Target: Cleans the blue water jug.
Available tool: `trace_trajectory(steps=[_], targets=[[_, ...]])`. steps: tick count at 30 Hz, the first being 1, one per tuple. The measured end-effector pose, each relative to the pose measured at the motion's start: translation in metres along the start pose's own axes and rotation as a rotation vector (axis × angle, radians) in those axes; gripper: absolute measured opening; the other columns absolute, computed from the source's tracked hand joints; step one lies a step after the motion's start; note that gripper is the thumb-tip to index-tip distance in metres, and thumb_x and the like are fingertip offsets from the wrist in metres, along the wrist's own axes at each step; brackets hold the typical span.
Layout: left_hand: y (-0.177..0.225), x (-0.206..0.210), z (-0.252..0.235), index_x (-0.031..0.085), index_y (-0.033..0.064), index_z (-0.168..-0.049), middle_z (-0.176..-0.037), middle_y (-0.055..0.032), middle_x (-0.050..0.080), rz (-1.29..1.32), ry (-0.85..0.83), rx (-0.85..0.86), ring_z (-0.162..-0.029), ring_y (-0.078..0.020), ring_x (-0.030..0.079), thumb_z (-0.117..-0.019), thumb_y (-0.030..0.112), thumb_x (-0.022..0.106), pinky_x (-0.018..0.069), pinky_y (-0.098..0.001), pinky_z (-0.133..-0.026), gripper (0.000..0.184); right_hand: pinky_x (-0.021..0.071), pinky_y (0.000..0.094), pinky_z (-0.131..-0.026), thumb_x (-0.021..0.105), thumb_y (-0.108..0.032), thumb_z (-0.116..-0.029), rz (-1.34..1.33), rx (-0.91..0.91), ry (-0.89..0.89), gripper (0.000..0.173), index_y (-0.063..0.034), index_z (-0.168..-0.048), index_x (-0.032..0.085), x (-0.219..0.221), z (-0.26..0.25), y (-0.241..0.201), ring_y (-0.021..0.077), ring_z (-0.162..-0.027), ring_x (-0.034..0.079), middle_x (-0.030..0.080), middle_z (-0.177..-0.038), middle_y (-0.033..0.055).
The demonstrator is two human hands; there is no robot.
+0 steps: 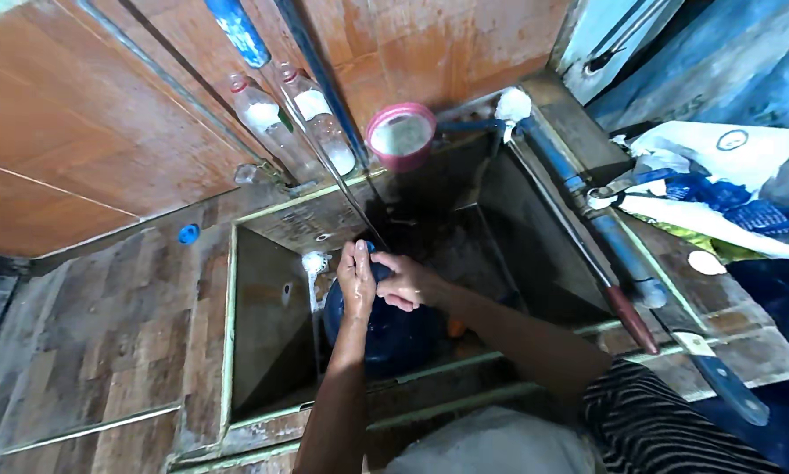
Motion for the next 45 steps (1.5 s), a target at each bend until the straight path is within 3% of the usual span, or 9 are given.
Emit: trace_trajectory(steps=[3,5,12,18,23,28,32,38,45], targets=[[0.000,0.002,0.001,0.056,0.0046,-0.086,-0.071,0.0054,0.054,0.056,-0.022,-0.015,-0.067,0.0015,0.055,-0.1058,0.016,0.043,0.0491,-0.0182,-0.066,0.026,0.0383,0.0150,-0.041,0.042,-0.002,-0.1003,-0.439,-0.061,-0.072,0.023,-0.0095,-0.122,0.042,-0.001,0.000,0.012,0.0010,-0.044,0.044,0.045,-0.060,-0.0055],[0.004,0.000,-0.003,0.056,0.0044,-0.090,-0.073,0.0045,0.056,0.147,-0.034,-0.149,-0.066,-0.0001,0.056,-0.1080,0.015,0.040,0.0503,-0.0187,-0.065,0.026,0.0424,0.0160,-0.044,0.040,-0.003,-0.1006,-0.509,-0.132,-0.090,0.035,-0.0092,-0.135,0.041,0.001,0.004,0.013,0.0019,-0.047,0.048,0.050,-0.065,-0.0048],[0.006,-0.011,-0.011,0.057,0.0033,-0.098,-0.066,-0.0055,0.065,0.501,-0.108,-0.595,-0.050,-0.0094,0.060,-0.1136,0.033,0.021,0.0513,-0.0197,-0.048,0.049,0.0514,0.0589,-0.091,0.045,-0.006,-0.1032,0.835,-0.220,0.285,0.050,-0.0133,-0.152,0.050,-0.012,0.025,-0.006,0.0437,-0.104,0.069,0.071,-0.113,0.0265],[0.004,-0.004,-0.010,0.057,0.0055,-0.097,-0.062,-0.0002,0.057,0.398,-0.124,-0.535,-0.048,-0.0055,0.054,-0.1132,0.030,0.028,0.0473,-0.0180,-0.047,0.041,0.0528,0.0589,-0.076,0.047,-0.003,-0.1003,1.106,-0.396,0.197,0.056,-0.0203,-0.153,0.052,-0.014,0.016,-0.008,0.0457,-0.090,0.068,0.067,-0.111,0.0287],[0.009,-0.001,-0.008,0.058,-0.0018,-0.122,-0.090,-0.0067,0.056,0.011,-0.161,-0.420,-0.071,-0.0087,0.054,-0.1128,0.028,0.031,0.0485,-0.0257,-0.065,0.041,0.0484,0.0640,-0.090,0.046,-0.006,-0.1045,1.156,-0.046,0.051,0.059,-0.0188,-0.161,0.035,-0.002,0.011,-0.025,0.0500,-0.106,0.065,0.068,-0.111,0.0298],[0.015,0.002,-0.002,0.056,-0.0104,-0.135,-0.134,-0.0297,0.060,-0.240,-0.204,-0.298,-0.130,-0.0339,0.055,-0.1133,0.027,0.023,0.0381,-0.0503,-0.112,0.054,0.0484,0.0612,-0.095,0.057,-0.005,-0.0993,0.823,0.004,-0.065,0.073,-0.0098,-0.164,0.023,-0.009,0.009,-0.017,0.0455,-0.110,0.065,0.064,-0.124,0.0314],[0.016,0.005,0.003,0.064,-0.0132,-0.119,-0.108,-0.0307,0.067,-0.383,-0.250,-0.162,-0.111,-0.0382,0.063,-0.1119,0.029,0.020,0.0446,-0.0543,-0.101,0.061,0.0436,0.0289,-0.056,0.055,-0.007,-0.1022,0.469,0.049,-0.147,0.073,-0.0095,-0.164,0.017,-0.014,0.019,-0.006,0.0129,-0.059,0.050,0.059,-0.086,0.0134],[0.017,0.006,0.011,0.066,-0.0150,-0.109,-0.098,-0.0310,0.068,-0.431,-0.271,-0.003,-0.102,-0.0395,0.067,-0.1105,0.029,0.021,0.0480,-0.0542,-0.096,0.063,0.0340,0.0199,-0.048,0.053,-0.007,-0.1022,0.296,0.071,-0.173,0.067,-0.0111,-0.162,0.025,-0.019,0.028,-0.001,0.0043,-0.051,0.042,0.054,-0.074,0.0045],[0.015,0.007,0.012,0.062,-0.0033,-0.090,-0.073,0.0012,0.057,-0.030,-0.172,-0.087,-0.072,0.0000,0.057,-0.1073,0.018,0.024,0.0502,-0.0203,-0.074,0.047,0.0340,0.0130,-0.041,0.039,-0.004,-0.1018,-0.604,-0.135,-0.078,0.017,-0.0111,-0.115,0.045,0.000,0.014,0.028,-0.0015,-0.042,0.038,0.043,-0.059,-0.0088]])
Point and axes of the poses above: each hand's wrist, its own z-axis away from the middle knuckle, its own x-axis out of the palm, y = z × x, the point moved 3 cm from there along -z, towards the middle knuckle
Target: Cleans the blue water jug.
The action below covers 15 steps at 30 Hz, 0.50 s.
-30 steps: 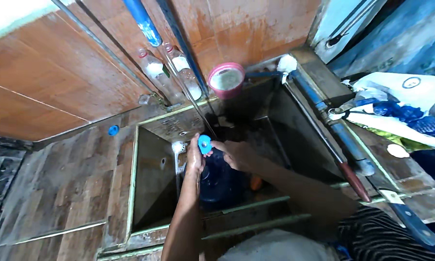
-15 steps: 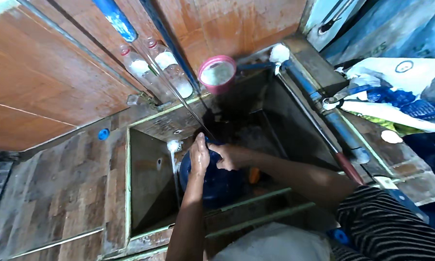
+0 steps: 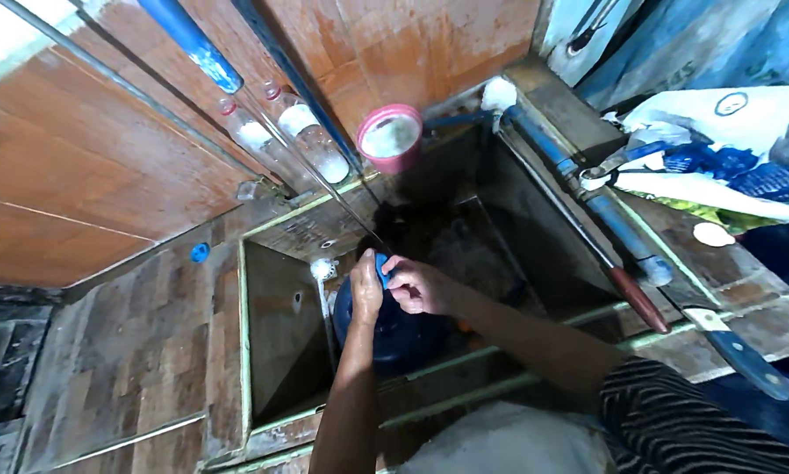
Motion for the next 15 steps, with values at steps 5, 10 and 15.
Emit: trace_trajectory(steps=[5,10,15], targets=[[-0.004,-0.014,-0.010,0.057,0.0072,-0.091,-0.063,0.0006,0.065,0.465,0.039,-0.299,-0.046,-0.0046,0.057,-0.1130,0.032,0.009,0.0495,-0.0185,-0.043,0.059,0.0459,0.0171,-0.055,0.060,-0.004,-0.0985,0.584,-0.373,0.393,0.017,0.0050,-0.113,0.062,0.001,0.010,-0.012,0.0018,-0.058,0.053,0.061,-0.076,0.0026],[-0.004,-0.011,-0.014,0.057,0.0103,-0.085,-0.067,0.0009,0.064,0.459,0.040,-0.357,-0.058,-0.0062,0.062,-0.1126,0.041,0.011,0.0536,-0.0220,-0.054,0.062,0.0543,0.0475,-0.090,0.082,-0.029,-0.0861,1.179,-0.456,0.328,0.077,-0.0027,-0.151,0.048,-0.001,0.000,-0.019,0.0334,-0.109,0.063,0.053,-0.140,0.0268],[-0.007,-0.013,-0.013,0.060,0.0075,-0.094,-0.076,-0.0003,0.067,0.531,-0.003,-0.358,-0.072,-0.0072,0.067,-0.1131,0.037,0.014,0.0578,-0.0244,-0.069,0.058,0.0550,0.0499,-0.095,0.078,-0.020,-0.0899,1.280,-0.468,0.344,0.061,-0.0062,-0.146,0.056,0.012,-0.011,-0.022,0.0370,-0.115,0.064,0.056,-0.138,0.0254]])
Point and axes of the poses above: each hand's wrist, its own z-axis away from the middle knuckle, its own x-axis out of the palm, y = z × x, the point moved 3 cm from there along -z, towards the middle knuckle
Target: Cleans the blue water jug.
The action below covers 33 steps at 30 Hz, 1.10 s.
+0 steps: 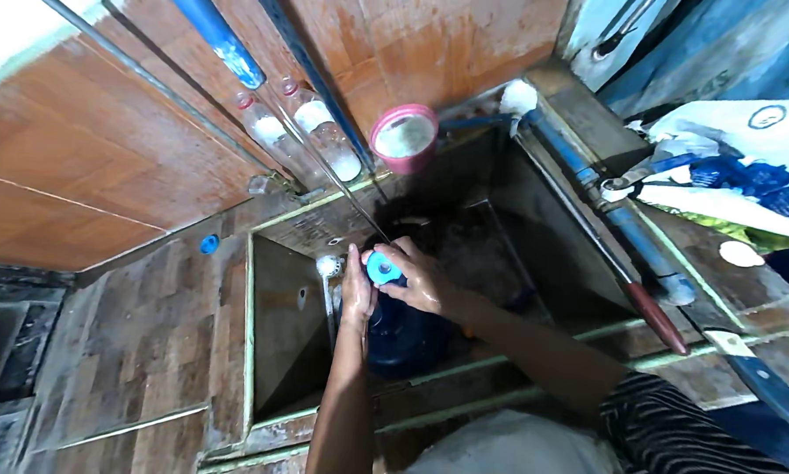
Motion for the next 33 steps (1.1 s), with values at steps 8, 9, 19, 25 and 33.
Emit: trace_trajectory(steps=[8,9,19,25,33], targets=[[-0.006,-0.009,0.008,0.069,0.0113,-0.100,-0.089,0.0004,0.074,0.251,-0.326,0.031,-0.081,-0.0062,0.070,-0.0968,0.000,0.038,0.0593,-0.0239,-0.077,0.033,0.0558,0.0482,-0.094,0.080,-0.023,-0.0881,-0.086,-0.073,0.042,0.067,0.0020,-0.144,0.052,-0.012,0.000,0.010,0.0336,-0.114,0.066,0.059,-0.138,0.0248],[-0.005,-0.007,0.008,0.067,0.0110,-0.098,-0.085,0.0020,0.073,0.172,-0.292,0.057,-0.077,-0.0045,0.069,-0.0967,-0.001,0.039,0.0584,-0.0225,-0.075,0.030,0.0552,0.0474,-0.095,0.079,-0.024,-0.0889,-0.086,-0.044,-0.016,0.070,0.0013,-0.147,0.049,-0.012,0.000,0.012,0.0334,-0.115,0.066,0.058,-0.138,0.0252],[-0.012,0.012,0.015,0.060,0.0102,-0.087,-0.076,0.0060,0.066,-0.044,-0.130,0.202,-0.068,-0.0012,0.062,-0.0902,-0.003,0.050,0.0532,-0.0187,-0.066,0.017,0.0581,0.0287,-0.074,0.072,-0.011,-0.0917,-0.526,0.184,-0.195,0.056,0.0001,-0.141,0.048,-0.014,0.004,0.029,0.0133,-0.080,0.067,0.066,-0.110,0.0173],[-0.017,0.022,0.021,0.056,0.0099,-0.081,-0.070,0.0070,0.063,-0.150,-0.090,0.235,-0.063,-0.0010,0.060,-0.0850,-0.007,0.053,0.0530,-0.0186,-0.062,0.018,0.0581,0.0248,-0.065,0.063,0.004,-0.0876,-0.699,0.278,-0.219,0.047,0.0015,-0.132,0.047,-0.008,0.007,0.039,0.0097,-0.067,0.066,0.065,-0.084,0.0069],[-0.033,0.027,0.027,0.058,0.0034,-0.087,-0.070,0.0040,0.062,-0.275,-0.118,0.147,-0.060,-0.0026,0.060,-0.0887,-0.006,0.057,0.0546,-0.0199,-0.060,0.010,0.0561,0.0282,-0.069,0.054,0.003,-0.0940,-0.638,0.445,-0.242,0.044,0.0023,-0.138,0.047,-0.004,0.020,0.052,0.0122,-0.076,0.064,0.064,-0.097,0.0116]])
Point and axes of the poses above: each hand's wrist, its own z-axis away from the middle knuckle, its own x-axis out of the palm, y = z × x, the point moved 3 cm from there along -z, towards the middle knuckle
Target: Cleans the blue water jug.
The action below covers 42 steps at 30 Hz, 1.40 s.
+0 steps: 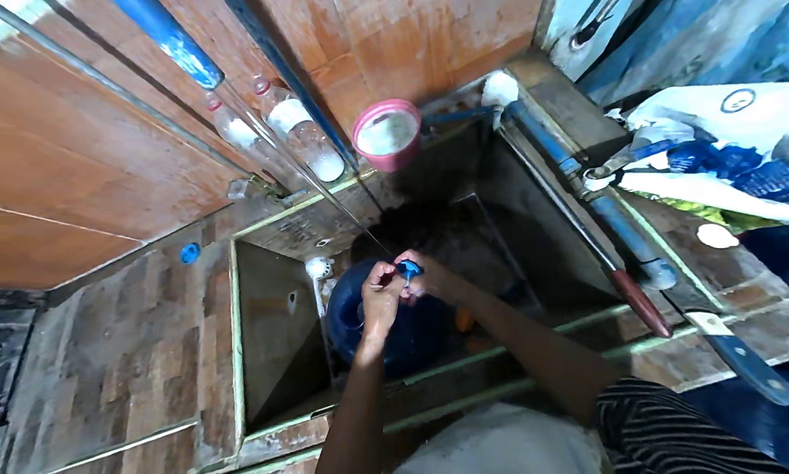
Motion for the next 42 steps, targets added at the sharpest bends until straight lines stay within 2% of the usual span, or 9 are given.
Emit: trace_trajectory(steps=[5,10,14,17,22,26,29,34,42], targets=[[0.014,-0.003,-0.010,0.059,0.0060,-0.097,-0.071,0.0027,0.063,0.369,0.042,-0.124,-0.061,-0.0034,0.059,-0.0971,-0.005,0.042,0.0523,-0.0188,-0.060,0.021,0.0501,0.0454,-0.104,0.073,-0.022,-0.0941,0.377,-0.168,0.059,0.074,-0.0044,-0.157,0.038,-0.005,0.013,-0.039,0.0317,-0.120,0.062,0.057,-0.139,0.0261],[0.026,-0.008,-0.015,0.056,0.0091,-0.099,-0.083,-0.0044,0.071,0.647,0.011,-0.160,-0.074,-0.0141,0.070,-0.1053,0.003,0.026,0.0608,-0.0308,-0.073,0.031,0.0567,0.0372,-0.084,0.048,-0.005,-0.1050,0.405,-0.256,0.101,0.049,-0.0046,-0.154,0.045,-0.009,0.031,-0.068,0.0240,-0.092,0.068,0.066,-0.122,0.0229],[0.026,-0.005,-0.013,0.056,0.0061,-0.107,-0.090,-0.0078,0.070,0.736,0.083,-0.256,-0.078,-0.0170,0.071,-0.1100,0.010,0.026,0.0611,-0.0318,-0.075,0.031,0.0571,0.0432,-0.088,0.055,-0.003,-0.1019,0.520,-0.331,0.255,0.042,-0.0012,-0.144,0.055,-0.003,0.028,-0.066,0.0296,-0.097,0.070,0.065,-0.125,0.0233],[0.025,-0.007,-0.011,0.056,0.0036,-0.112,-0.096,-0.0104,0.070,0.749,0.041,-0.251,-0.084,-0.0187,0.071,-0.1131,0.027,0.022,0.0611,-0.0329,-0.079,0.041,0.0580,0.0442,-0.082,0.059,-0.006,-0.1006,0.571,-0.375,0.332,0.036,0.0021,-0.135,0.057,-0.001,0.026,-0.061,0.0299,-0.089,0.071,0.069,-0.115,0.0226],[0.024,-0.012,-0.012,0.056,0.0043,-0.113,-0.092,-0.0086,0.071,0.738,0.035,-0.181,-0.081,-0.0167,0.072,-0.1113,0.016,0.025,0.0614,-0.0318,-0.078,0.033,0.0613,0.0445,-0.070,0.060,-0.006,-0.0973,0.710,-0.702,0.466,0.019,0.0001,-0.110,0.073,0.006,0.019,-0.044,0.0315,-0.085,0.072,0.066,-0.123,0.0236],[0.025,-0.016,-0.017,0.057,0.0035,-0.111,-0.087,-0.0080,0.070,0.706,0.086,-0.198,-0.075,-0.0155,0.071,-0.1120,0.017,0.027,0.0610,-0.0297,-0.073,0.033,0.0609,0.0423,-0.066,0.063,-0.006,-0.0955,0.786,-0.794,0.549,0.018,-0.0083,-0.105,0.078,0.012,0.014,-0.041,0.0307,-0.082,0.070,0.065,-0.111,0.0237],[0.025,-0.018,-0.020,0.057,0.0039,-0.110,-0.086,-0.0062,0.069,0.611,0.107,-0.195,-0.073,-0.0137,0.069,-0.1108,0.013,0.031,0.0604,-0.0286,-0.073,0.028,0.0604,0.0456,-0.073,0.064,-0.008,-0.0958,0.823,-0.691,0.541,0.019,-0.0095,-0.109,0.078,0.016,0.007,-0.039,0.0351,-0.090,0.069,0.064,-0.111,0.0244],[0.024,-0.023,-0.025,0.056,0.0058,-0.095,-0.074,-0.0019,0.067,0.448,0.100,-0.184,-0.063,-0.0079,0.066,-0.1074,0.004,0.040,0.0582,-0.0225,-0.064,0.021,0.0531,0.0457,-0.094,0.059,-0.013,-0.1031,0.587,-0.215,0.276,0.025,-0.0018,-0.120,0.073,0.013,0.000,-0.051,0.0349,-0.106,0.064,0.061,-0.123,0.0256],[0.019,-0.021,-0.031,0.057,0.0062,-0.092,-0.072,-0.0025,0.067,0.410,0.078,-0.234,-0.061,-0.0087,0.065,-0.1075,0.005,0.043,0.0579,-0.0224,-0.063,0.021,0.0499,0.0382,-0.092,0.058,-0.004,-0.1008,0.351,-0.158,0.228,0.019,0.0082,-0.113,0.067,0.008,-0.006,-0.052,0.0278,-0.103,0.060,0.060,-0.116,0.0230]])
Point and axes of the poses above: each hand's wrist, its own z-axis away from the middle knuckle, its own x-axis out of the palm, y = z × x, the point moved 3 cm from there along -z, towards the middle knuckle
